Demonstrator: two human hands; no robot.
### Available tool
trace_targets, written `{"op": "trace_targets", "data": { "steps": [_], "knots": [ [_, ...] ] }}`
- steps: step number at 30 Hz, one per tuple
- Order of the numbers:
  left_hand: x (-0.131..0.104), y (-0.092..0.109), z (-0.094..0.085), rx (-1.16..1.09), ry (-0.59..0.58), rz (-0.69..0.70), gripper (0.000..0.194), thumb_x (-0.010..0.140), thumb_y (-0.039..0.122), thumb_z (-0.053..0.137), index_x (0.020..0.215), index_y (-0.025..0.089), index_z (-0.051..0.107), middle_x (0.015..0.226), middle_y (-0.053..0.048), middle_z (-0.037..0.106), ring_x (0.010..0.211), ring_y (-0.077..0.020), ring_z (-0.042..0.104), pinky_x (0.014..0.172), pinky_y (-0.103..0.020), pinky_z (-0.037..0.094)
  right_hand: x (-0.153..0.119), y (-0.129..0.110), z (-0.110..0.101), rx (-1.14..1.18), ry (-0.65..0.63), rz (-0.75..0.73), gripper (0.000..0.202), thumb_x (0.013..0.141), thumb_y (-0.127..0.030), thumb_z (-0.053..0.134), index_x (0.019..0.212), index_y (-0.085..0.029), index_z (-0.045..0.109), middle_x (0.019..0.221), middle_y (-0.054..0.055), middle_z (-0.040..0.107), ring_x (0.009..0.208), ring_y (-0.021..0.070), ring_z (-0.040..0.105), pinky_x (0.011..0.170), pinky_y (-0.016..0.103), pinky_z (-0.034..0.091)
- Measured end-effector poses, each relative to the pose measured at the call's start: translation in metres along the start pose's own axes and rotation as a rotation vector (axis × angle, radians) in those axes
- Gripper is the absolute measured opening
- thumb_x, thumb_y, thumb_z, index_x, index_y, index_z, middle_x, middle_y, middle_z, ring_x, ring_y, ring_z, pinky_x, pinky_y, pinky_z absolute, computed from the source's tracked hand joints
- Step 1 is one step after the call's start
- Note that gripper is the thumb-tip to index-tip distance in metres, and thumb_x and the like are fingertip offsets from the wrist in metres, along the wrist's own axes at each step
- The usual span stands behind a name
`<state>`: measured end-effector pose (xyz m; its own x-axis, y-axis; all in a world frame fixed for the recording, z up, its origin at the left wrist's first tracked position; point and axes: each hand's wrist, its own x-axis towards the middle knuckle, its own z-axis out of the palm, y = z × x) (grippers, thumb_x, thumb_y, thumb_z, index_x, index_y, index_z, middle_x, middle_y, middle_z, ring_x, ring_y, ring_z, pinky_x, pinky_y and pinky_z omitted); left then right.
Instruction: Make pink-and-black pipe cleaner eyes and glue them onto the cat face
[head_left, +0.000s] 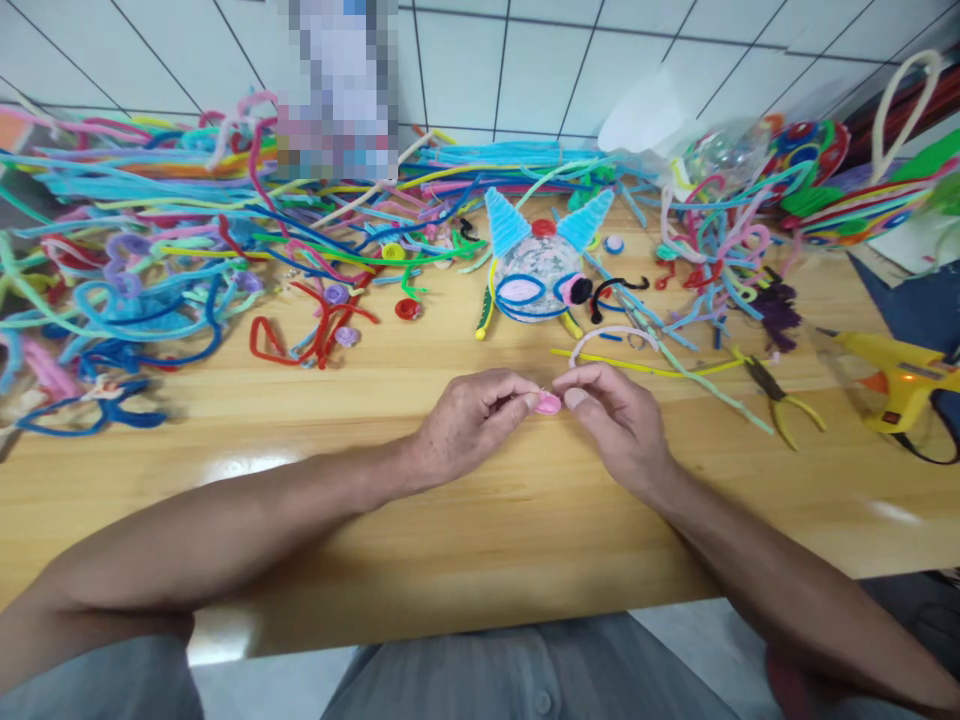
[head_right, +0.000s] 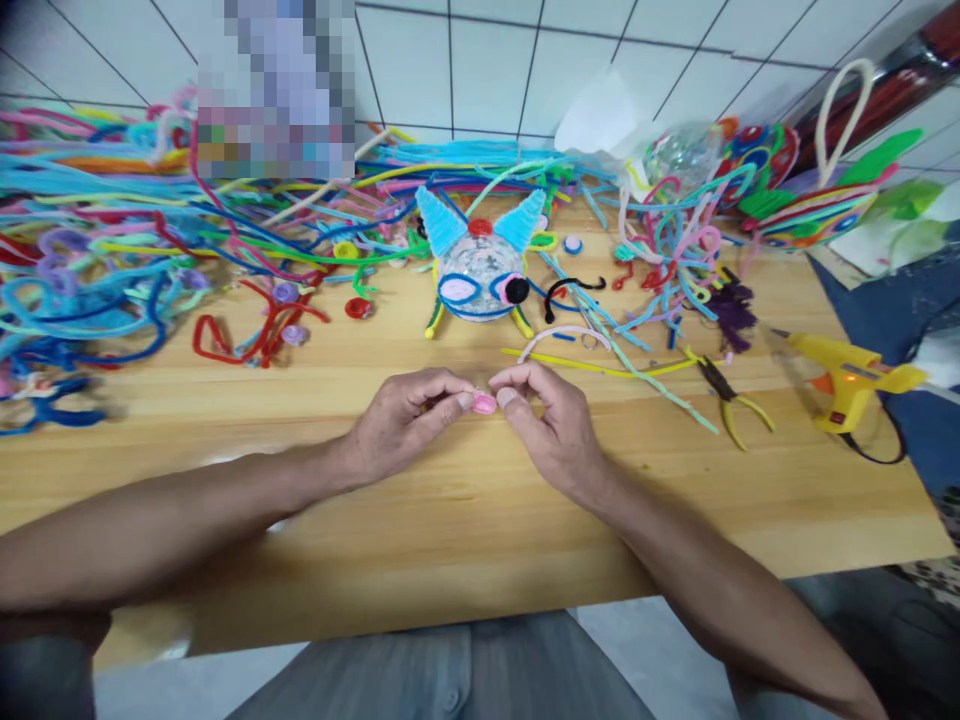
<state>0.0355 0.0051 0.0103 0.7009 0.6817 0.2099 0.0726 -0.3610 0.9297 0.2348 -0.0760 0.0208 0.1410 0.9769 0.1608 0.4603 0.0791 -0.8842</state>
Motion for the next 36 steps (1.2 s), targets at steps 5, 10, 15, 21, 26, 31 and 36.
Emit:
{"op": "trace_targets", "data": {
  "steps": [5, 10, 15, 21, 26, 31, 36],
  "knots": [
    [0.0011, -0.0005, -0.0004, 0.012, -0.016, 0.035, 0.022, 0.104, 0.024, 0.058, 0.102, 0.016, 0.078, 0.086, -0.005, 0.078, 0.074, -0.0124, 0.068, 0.07, -0.023, 0.05, -0.0001, 0.0018, -0.0003, 0.011, -0.034, 0.005, 0.017, 0.098, -0.033, 0.061, 0.107, -0.025, 0.074, 0.099, 0.003, 0.077, 0.089, 0.0202, 0.07, 0.083, 0.035, 0.056],
    [0.0021, -0.0005, -0.0009, -0.027, -0.053, 0.077, 0.02, 0.103, 0.019, 0.057, 0.1, 0.016, 0.077, 0.093, -0.005, 0.08, 0.08, -0.0126, 0.071, 0.074, -0.022, 0.052, 0.0028, 0.0011, -0.0004, 0.067, -0.091, 0.045, 0.017, 0.099, -0.034, 0.061, 0.102, -0.025, 0.075, 0.096, 0.002, 0.077, 0.09, 0.02, 0.071, 0.082, 0.034, 0.056],
    [0.0015, -0.0017, 0.0002, -0.002, -0.068, 0.089, 0.021, 0.103, 0.017, 0.058, 0.103, 0.016, 0.079, 0.091, -0.005, 0.08, 0.078, -0.0119, 0.071, 0.072, -0.021, 0.052, 0.0074, -0.0027, -0.0015, 0.114, -0.111, 0.119, 0.015, 0.095, -0.03, 0.061, 0.085, -0.023, 0.071, 0.08, 0.0, 0.072, 0.076, 0.0165, 0.066, 0.071, 0.029, 0.052],
    [-0.0003, -0.0042, 0.0001, 0.05, -0.084, 0.146, 0.02, 0.103, 0.017, 0.057, 0.101, 0.015, 0.077, 0.087, -0.005, 0.078, 0.078, -0.0123, 0.07, 0.073, -0.021, 0.052, 0.0086, -0.0058, -0.0019, 0.117, -0.131, 0.171, 0.015, 0.09, -0.029, 0.064, 0.079, -0.022, 0.07, 0.073, -0.002, 0.068, 0.07, 0.0142, 0.06, 0.067, 0.027, 0.047],
    [-0.0003, -0.0065, 0.0007, 0.069, -0.085, 0.159, 0.019, 0.103, 0.018, 0.057, 0.1, 0.016, 0.076, 0.086, -0.005, 0.077, 0.077, -0.0127, 0.07, 0.072, -0.022, 0.051, 0.0078, -0.0042, -0.0012, 0.153, -0.153, 0.16, 0.012, 0.087, -0.025, 0.064, 0.076, -0.022, 0.068, 0.072, -0.004, 0.069, 0.068, 0.0127, 0.059, 0.066, 0.027, 0.044],
    [0.0002, -0.0061, 0.0009, 0.079, -0.073, 0.158, 0.018, 0.102, 0.017, 0.058, 0.1, 0.015, 0.075, 0.085, -0.004, 0.077, 0.076, -0.0116, 0.069, 0.07, -0.021, 0.05, 0.0074, -0.0017, -0.0011, 0.157, -0.139, 0.144, 0.012, 0.087, -0.022, 0.064, 0.075, -0.022, 0.068, 0.071, -0.004, 0.068, 0.066, 0.012, 0.058, 0.064, 0.026, 0.042],
    [0.0003, -0.0033, -0.0004, 0.076, -0.076, 0.124, 0.019, 0.102, 0.015, 0.057, 0.099, 0.014, 0.075, 0.085, -0.004, 0.077, 0.075, -0.0111, 0.069, 0.069, -0.02, 0.05, 0.0061, -0.0003, -0.001, 0.156, -0.141, 0.111, 0.013, 0.088, -0.02, 0.064, 0.076, -0.022, 0.067, 0.071, -0.004, 0.067, 0.066, 0.0124, 0.057, 0.064, 0.027, 0.041]
  ]
}}
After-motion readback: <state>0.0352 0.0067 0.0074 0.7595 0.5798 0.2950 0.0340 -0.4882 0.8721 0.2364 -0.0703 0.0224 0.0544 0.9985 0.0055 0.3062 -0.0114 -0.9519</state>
